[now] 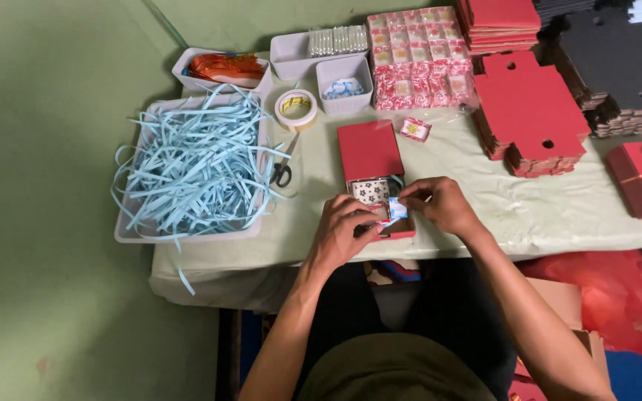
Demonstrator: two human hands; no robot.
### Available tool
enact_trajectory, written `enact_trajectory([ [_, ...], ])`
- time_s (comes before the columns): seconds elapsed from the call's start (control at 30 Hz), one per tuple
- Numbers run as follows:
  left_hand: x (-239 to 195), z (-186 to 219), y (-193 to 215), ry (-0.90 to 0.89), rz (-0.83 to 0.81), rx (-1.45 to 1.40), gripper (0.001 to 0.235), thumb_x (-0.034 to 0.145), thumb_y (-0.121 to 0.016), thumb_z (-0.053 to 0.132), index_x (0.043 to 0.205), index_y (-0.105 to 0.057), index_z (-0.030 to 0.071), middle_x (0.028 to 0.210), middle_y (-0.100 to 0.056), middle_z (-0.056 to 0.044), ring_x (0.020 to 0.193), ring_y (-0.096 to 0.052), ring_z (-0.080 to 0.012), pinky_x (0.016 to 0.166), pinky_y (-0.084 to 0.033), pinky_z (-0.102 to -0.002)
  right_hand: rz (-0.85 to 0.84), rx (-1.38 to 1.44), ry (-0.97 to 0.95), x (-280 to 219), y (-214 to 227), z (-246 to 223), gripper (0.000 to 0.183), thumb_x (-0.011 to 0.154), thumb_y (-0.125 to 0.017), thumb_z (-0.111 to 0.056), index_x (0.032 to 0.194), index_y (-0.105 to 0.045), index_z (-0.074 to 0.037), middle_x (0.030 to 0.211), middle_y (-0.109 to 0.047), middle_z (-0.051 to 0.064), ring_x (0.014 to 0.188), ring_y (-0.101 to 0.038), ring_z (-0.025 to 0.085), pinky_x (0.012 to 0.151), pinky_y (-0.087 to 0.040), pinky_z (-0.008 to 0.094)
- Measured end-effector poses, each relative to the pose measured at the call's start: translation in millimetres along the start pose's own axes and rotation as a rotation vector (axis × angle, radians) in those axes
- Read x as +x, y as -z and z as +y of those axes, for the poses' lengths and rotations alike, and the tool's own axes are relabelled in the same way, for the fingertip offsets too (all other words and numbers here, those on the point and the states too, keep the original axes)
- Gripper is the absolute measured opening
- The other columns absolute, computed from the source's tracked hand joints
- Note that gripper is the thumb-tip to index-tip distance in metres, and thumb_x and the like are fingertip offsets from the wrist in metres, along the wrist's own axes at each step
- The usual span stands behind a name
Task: Assembling a small red gift box by placing a packaged item inside and folding the cardboard tabs to close it.
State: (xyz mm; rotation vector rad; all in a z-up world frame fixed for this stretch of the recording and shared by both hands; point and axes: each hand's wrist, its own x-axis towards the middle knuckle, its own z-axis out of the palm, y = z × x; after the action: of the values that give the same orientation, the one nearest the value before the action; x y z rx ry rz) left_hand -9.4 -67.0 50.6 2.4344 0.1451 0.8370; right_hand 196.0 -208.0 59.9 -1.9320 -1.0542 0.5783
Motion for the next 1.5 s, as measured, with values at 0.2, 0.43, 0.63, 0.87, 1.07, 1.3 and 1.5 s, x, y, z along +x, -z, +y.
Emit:
enact_trajectory([
  [0.2,-10,-4,-5,-0.054,-0.058,0.092,0.019,0.085,-0.078,0.029,0.101,-0.078,0.018,0.095,-0.071,-0.003,0.111,-0.06,-0.0246,0.099,-0.042,-0.042,0.106,-0.075,0.121,-3,-16,21,0.017,0.081,-0.081,-0.008,0.097,-0.082,-0.013,0.085,-0.079,0.012,0.075,-0.074,0.026,0.066,-0.058,0.035],
  [0.43,-10,-3,-5,-0.062,-0.067,0.116,0.02,0.091,-0.074,0.034,0.102,-0.078,0.018,0.095,-0.071,-0.004,0.114,-0.058,-0.0245,0.101,-0.04,-0.042,0.197,-0.168,0.181,-5,-26,20,0.019,0.081,-0.08,-0.006,0.098,-0.082,-0.014,0.09,-0.078,0.008,0.076,-0.073,0.025,0.065,-0.059,0.033],
  [0.63,-13,-5,-5,-0.049,-0.083,0.128,0.02,0.091,-0.074,0.034,0.104,-0.077,0.02,0.096,-0.071,-0.002,0.117,-0.058,-0.0239,0.104,-0.04,-0.042,0.257,-0.292,0.25,-9,-30,19,0.021,0.082,-0.081,-0.013,0.104,-0.081,-0.013,0.09,-0.076,0.008,0.082,-0.07,0.025,0.073,-0.06,0.035],
  [0.87,-10,6,5,-0.046,-0.09,0.089,0.019,0.089,-0.076,0.027,0.105,-0.077,0.017,0.098,-0.072,-0.002,0.117,-0.059,-0.0246,0.106,-0.04,-0.043,0.292,-0.241,0.223,-16,-33,19,0.025,0.081,-0.082,-0.013,0.106,-0.081,-0.012,0.088,-0.073,0.01,0.08,-0.069,0.026,0.073,-0.061,0.036],
  [1.07,11,-35,5,0.047,-0.004,-0.067,0.018,0.091,-0.075,0.025,0.108,-0.077,0.018,0.101,-0.072,-0.005,0.114,-0.061,-0.0281,0.105,-0.044,-0.045,0.365,-0.122,0.198,-32,-31,5,0.031,0.086,-0.083,-0.023,0.113,-0.077,-0.009,0.095,-0.072,0.014,0.085,-0.071,0.031,0.075,-0.061,0.039],
  [1.3,76,-109,-4,0.328,0.165,-0.071,0.037,0.096,-0.071,0.038,0.123,-0.068,0.013,0.117,-0.069,-0.012,0.115,-0.064,-0.0325,0.102,-0.05,-0.045,0.39,-0.255,0.219,-56,-39,-12,0.048,0.092,-0.075,-0.032,0.132,-0.067,-0.007,0.118,-0.065,0.019,0.108,-0.065,0.039,0.093,-0.055,0.046],
  [1.5,110,-138,-30,0.472,0.04,-0.007,0.071,0.088,-0.076,0.04,0.143,-0.05,0.003,0.141,-0.053,-0.023,0.135,-0.052,-0.042,0.115,-0.042,-0.052,0.297,-0.505,0.195,-40,-42,-27,0.063,0.095,-0.066,-0.051,0.14,-0.062,-0.007,0.126,-0.06,0.023,0.112,-0.063,0.04,0.096,-0.054,0.05],
])
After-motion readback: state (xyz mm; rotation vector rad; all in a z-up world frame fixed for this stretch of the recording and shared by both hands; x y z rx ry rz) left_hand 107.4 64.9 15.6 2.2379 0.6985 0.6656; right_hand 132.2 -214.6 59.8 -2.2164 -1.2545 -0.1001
